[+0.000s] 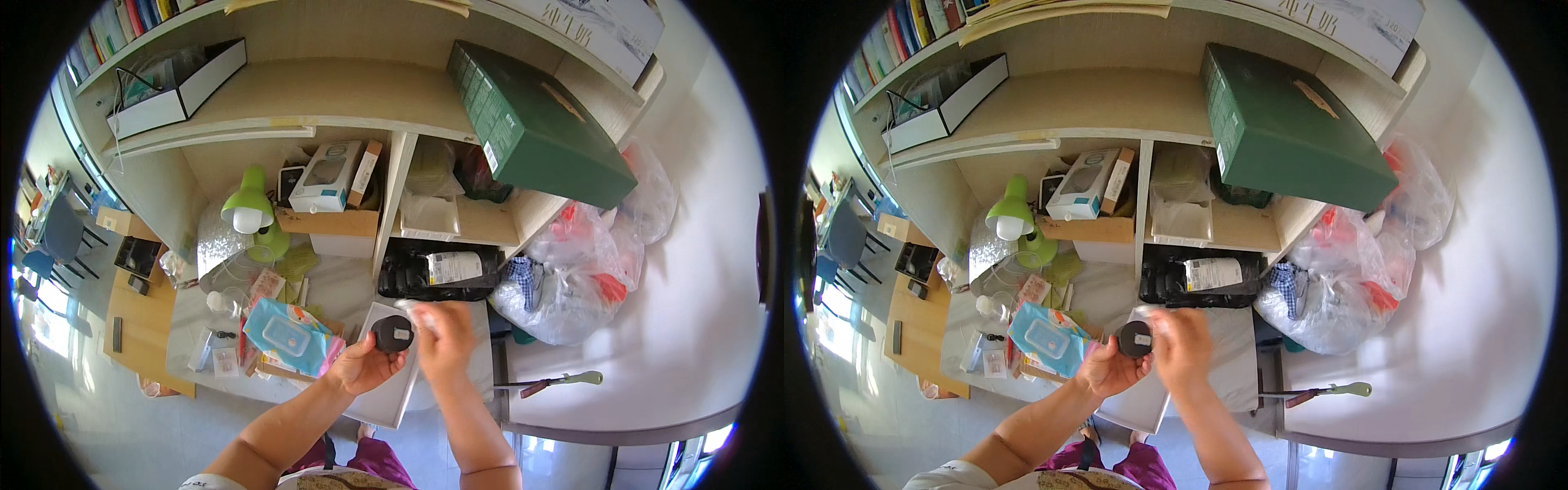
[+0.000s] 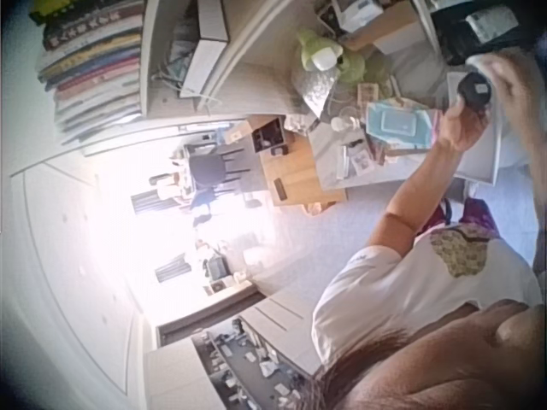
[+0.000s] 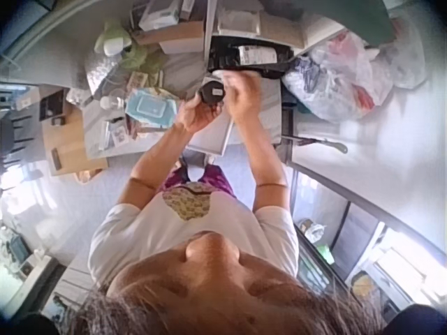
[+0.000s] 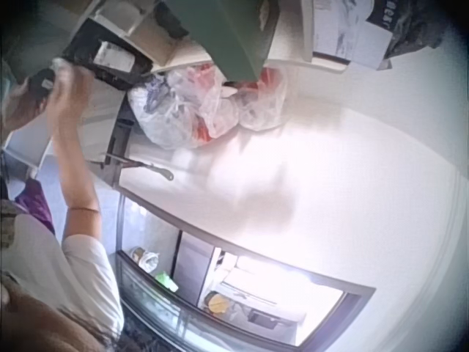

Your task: The person wipes a light bar with a cloth, then places it, a pack of wipes, a green box, and several small items into different compartments on a shelf.

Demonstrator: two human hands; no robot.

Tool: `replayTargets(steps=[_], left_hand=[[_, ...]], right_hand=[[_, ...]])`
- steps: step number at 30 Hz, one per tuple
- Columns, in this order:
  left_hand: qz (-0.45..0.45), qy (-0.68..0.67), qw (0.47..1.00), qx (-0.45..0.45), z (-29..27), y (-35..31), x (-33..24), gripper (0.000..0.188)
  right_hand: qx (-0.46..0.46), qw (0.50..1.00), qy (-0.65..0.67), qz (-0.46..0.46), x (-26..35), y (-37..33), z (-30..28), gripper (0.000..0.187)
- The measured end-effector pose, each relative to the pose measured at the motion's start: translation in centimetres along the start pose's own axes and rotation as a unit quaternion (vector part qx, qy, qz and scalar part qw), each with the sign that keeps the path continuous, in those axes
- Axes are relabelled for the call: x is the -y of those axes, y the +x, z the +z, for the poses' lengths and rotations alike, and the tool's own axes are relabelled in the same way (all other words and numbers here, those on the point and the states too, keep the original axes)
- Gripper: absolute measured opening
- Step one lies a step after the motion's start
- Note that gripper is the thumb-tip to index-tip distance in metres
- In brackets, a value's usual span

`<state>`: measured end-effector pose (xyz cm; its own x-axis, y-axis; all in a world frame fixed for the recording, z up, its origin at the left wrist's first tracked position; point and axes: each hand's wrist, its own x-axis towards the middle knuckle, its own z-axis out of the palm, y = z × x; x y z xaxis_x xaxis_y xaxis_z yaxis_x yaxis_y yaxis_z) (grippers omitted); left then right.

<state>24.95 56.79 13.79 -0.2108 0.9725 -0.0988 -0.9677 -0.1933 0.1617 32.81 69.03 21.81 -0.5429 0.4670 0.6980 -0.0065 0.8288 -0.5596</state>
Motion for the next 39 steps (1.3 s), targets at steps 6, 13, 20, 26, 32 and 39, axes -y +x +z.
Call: replayTargets(steps=[6,13,20,26,32,39], left_hand=[[0.008,0.001,1.000,0.006,0.6,-0.7,0.1,0.059],[0.052,0.031,0.996,-0.064,1.1,-1.3,0.2,0.062],[-0.060,-0.080,0.995,-0.006,0.3,-0.3,-1.2,0.073],[-0.171,-0.003,0.976,-0.136,2.4,1.7,-3.5,0.084],[-0.257,0.076,0.957,-0.115,3.1,4.6,-5.2,0.072],[0.051,0.313,0.931,-0.180,4.1,9.5,-6.2,0.051]], right_hand=[[0.084,0.993,0.024,0.084,-0.3,0.4,1.2,0.014],[0.152,0.987,0.043,-0.039,2.3,0.2,1.2,0.015],[0.045,0.988,0.059,0.133,-3.9,-0.1,-0.1,0.015],[0.309,0.918,0.199,0.149,-2.3,2.1,-1.3,0.061],[0.313,0.914,0.217,0.138,-3.2,2.7,-0.8,0.057],[0.058,0.969,0.113,0.212,-5.6,7.1,1.6,0.057]])
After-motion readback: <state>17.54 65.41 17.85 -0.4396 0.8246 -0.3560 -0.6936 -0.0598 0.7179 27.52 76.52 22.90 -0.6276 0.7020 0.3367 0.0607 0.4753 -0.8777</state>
